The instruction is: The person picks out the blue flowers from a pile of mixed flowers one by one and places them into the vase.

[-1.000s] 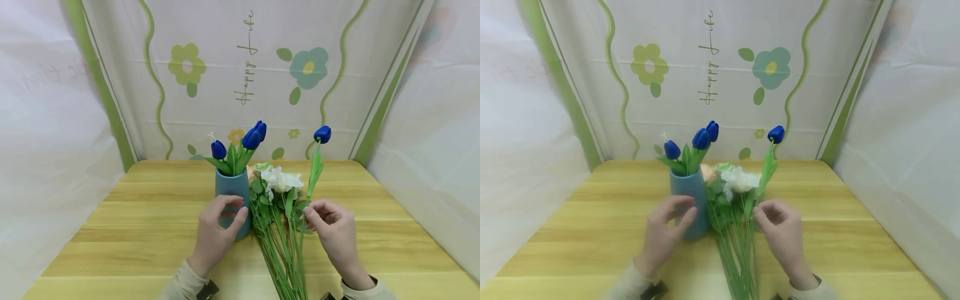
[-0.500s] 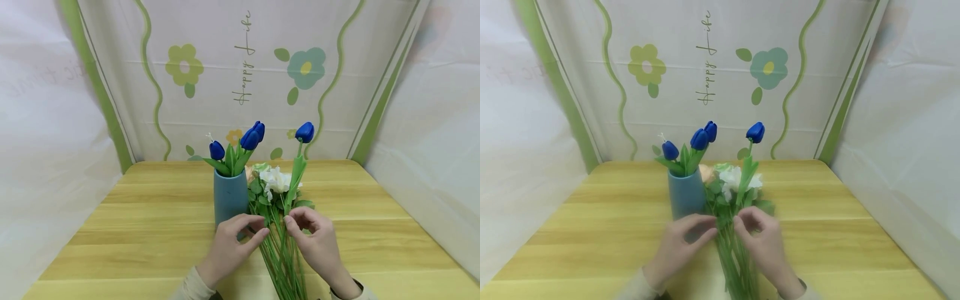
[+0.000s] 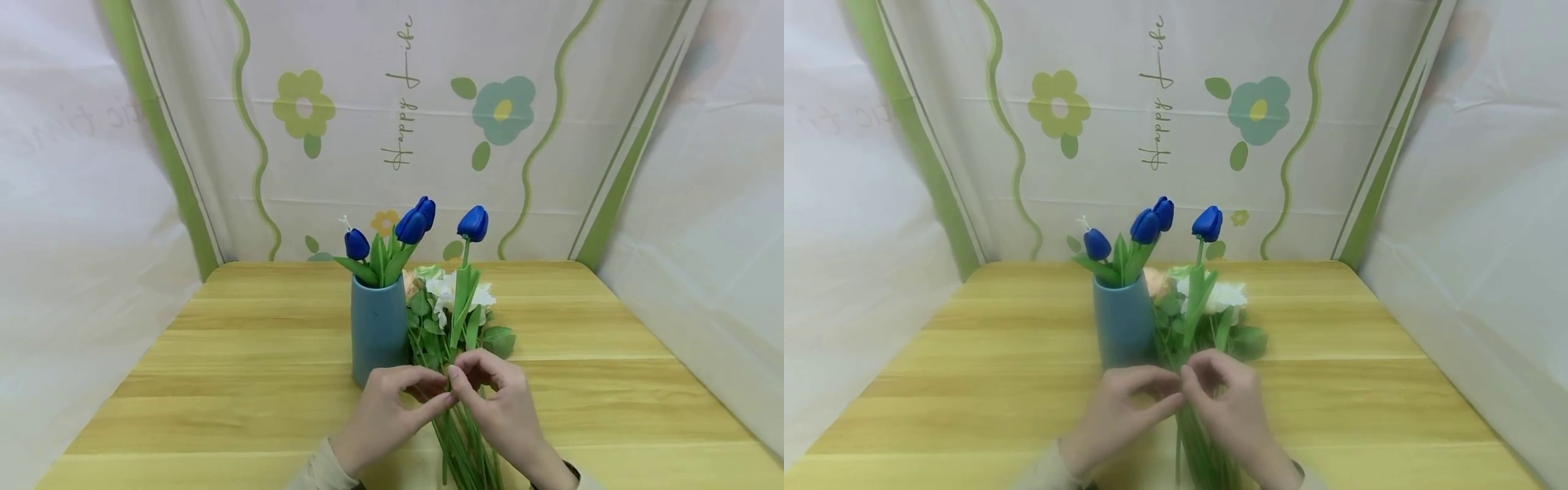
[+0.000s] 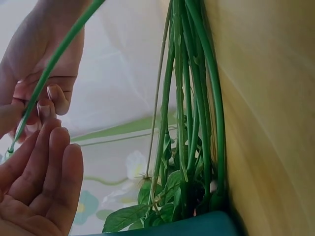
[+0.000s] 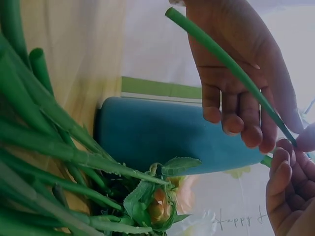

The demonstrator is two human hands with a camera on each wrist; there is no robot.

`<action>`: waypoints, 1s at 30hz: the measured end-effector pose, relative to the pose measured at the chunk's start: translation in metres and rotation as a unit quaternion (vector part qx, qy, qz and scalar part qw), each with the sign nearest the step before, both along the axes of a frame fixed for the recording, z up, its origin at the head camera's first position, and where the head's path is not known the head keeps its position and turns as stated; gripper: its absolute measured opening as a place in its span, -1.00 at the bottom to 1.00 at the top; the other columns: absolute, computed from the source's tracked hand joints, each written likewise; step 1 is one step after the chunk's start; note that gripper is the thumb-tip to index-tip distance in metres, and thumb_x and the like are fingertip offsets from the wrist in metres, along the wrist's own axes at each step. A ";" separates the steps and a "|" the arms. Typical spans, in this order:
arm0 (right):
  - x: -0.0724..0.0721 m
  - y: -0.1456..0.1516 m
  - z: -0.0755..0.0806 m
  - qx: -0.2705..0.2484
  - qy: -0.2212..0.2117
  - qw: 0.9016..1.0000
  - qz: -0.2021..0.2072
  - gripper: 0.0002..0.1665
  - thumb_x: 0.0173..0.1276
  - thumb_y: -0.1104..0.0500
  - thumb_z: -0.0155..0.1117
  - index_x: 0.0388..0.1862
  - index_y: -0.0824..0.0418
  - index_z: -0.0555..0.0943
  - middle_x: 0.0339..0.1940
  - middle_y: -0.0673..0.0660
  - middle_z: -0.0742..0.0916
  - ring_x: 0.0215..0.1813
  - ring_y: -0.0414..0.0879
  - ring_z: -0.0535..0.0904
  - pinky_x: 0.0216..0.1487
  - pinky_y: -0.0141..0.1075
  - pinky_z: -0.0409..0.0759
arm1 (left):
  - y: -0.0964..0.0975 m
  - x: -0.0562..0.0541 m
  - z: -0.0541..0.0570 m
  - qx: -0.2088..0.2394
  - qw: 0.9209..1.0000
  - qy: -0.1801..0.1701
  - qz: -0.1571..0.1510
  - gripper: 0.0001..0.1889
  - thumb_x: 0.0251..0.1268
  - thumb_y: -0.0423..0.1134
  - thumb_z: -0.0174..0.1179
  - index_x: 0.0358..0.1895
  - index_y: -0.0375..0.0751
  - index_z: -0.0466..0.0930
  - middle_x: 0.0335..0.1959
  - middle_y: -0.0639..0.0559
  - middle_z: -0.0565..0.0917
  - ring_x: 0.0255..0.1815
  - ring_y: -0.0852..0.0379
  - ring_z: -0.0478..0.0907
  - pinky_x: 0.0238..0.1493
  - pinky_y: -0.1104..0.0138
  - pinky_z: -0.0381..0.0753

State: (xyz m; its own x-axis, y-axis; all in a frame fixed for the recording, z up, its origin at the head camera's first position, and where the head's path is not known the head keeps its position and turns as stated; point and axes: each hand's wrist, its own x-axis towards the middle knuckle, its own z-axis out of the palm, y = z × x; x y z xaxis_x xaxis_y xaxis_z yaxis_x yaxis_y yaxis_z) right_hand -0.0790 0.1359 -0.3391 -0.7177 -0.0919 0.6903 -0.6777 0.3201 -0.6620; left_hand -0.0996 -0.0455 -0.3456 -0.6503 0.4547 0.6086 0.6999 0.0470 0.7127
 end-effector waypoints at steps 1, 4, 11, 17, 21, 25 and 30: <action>0.000 -0.001 0.000 -0.001 0.003 1.000 0.001 -0.75 0.27 0.50 0.30 -0.34 0.15 0.64 -0.51 -0.02 0.66 -0.52 -0.19 0.56 -0.51 -0.38 0.58 | 0.000 0.000 0.000 0.000 1.000 0.002 0.001 -0.87 0.30 -0.22 0.34 -0.14 -0.13 0.74 -0.27 0.14 0.74 -0.36 0.37 0.63 -0.35 0.40 0.68; 0.000 -0.002 0.000 -0.003 0.012 1.000 -0.001 -0.72 0.26 0.51 0.30 -0.33 0.12 0.64 -0.51 -0.02 0.66 -0.53 -0.20 0.55 -0.53 -0.40 0.57 | 0.001 -0.001 0.000 0.002 1.000 0.009 0.008 -0.89 0.32 -0.26 0.32 -0.15 -0.13 0.74 -0.28 0.14 0.74 -0.36 0.37 0.63 -0.36 0.41 0.68; -0.003 -0.001 0.000 0.004 0.039 0.999 0.009 -0.70 0.21 0.55 0.30 -0.30 0.16 0.65 -0.46 -0.01 0.68 -0.52 -0.20 0.56 -0.53 -0.42 0.57 | 0.004 -0.005 0.000 0.020 0.999 0.013 0.027 -0.90 0.31 -0.31 0.32 -0.15 -0.14 0.73 -0.33 0.12 0.74 -0.36 0.31 0.64 -0.38 0.38 0.68; -0.007 0.011 0.004 0.022 0.072 0.997 0.027 -0.66 0.21 0.56 0.30 -0.19 0.17 0.67 -0.41 0.01 0.69 -0.50 -0.21 0.56 -0.51 -0.43 0.57 | -0.002 -0.014 0.016 0.002 0.995 0.084 0.056 -0.94 0.30 -0.31 0.34 -0.23 -0.18 0.76 -0.37 0.17 0.71 -0.42 0.40 0.57 -0.44 0.49 0.60; -0.007 0.021 0.006 0.026 0.059 0.998 0.022 -0.65 0.23 0.56 0.27 -0.20 0.14 0.66 -0.44 0.01 0.67 -0.53 -0.23 0.52 -0.55 -0.44 0.54 | -0.008 -0.021 0.039 -0.036 0.981 0.172 0.077 -0.95 0.26 -0.31 0.37 -0.28 -0.21 0.77 -0.41 0.14 0.71 -0.43 0.40 0.55 -0.42 0.57 0.54; -0.007 0.027 0.006 0.036 0.030 0.999 0.010 -0.68 0.26 0.53 0.27 -0.24 0.12 0.66 -0.47 -0.01 0.65 -0.57 -0.26 0.47 -0.61 -0.44 0.47 | -0.014 -0.028 0.064 -0.072 0.956 0.266 0.103 -0.94 0.19 -0.35 0.41 -0.28 -0.23 0.79 -0.44 0.10 0.70 -0.45 0.33 0.56 -0.37 0.58 0.54; -0.009 0.031 0.007 0.037 0.005 0.999 0.006 -0.68 0.31 0.51 0.26 -0.25 0.08 0.66 -0.47 -0.06 0.64 -0.58 -0.25 0.45 -0.63 -0.41 0.46 | -0.016 -0.035 0.102 -0.110 0.942 0.303 0.097 -0.93 0.17 -0.36 0.42 -0.29 -0.26 0.80 -0.45 0.05 0.71 -0.50 0.27 0.57 -0.42 0.57 0.52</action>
State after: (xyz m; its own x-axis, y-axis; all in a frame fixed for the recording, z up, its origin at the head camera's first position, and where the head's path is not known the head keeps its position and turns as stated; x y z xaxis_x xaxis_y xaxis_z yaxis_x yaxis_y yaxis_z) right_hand -0.0876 0.1667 -0.3323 -0.7092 -0.1521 0.6885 -0.6885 0.3594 -0.6299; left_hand -0.1351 -0.0617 -0.2435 -0.2977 0.5214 0.7997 0.9380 0.3157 0.1433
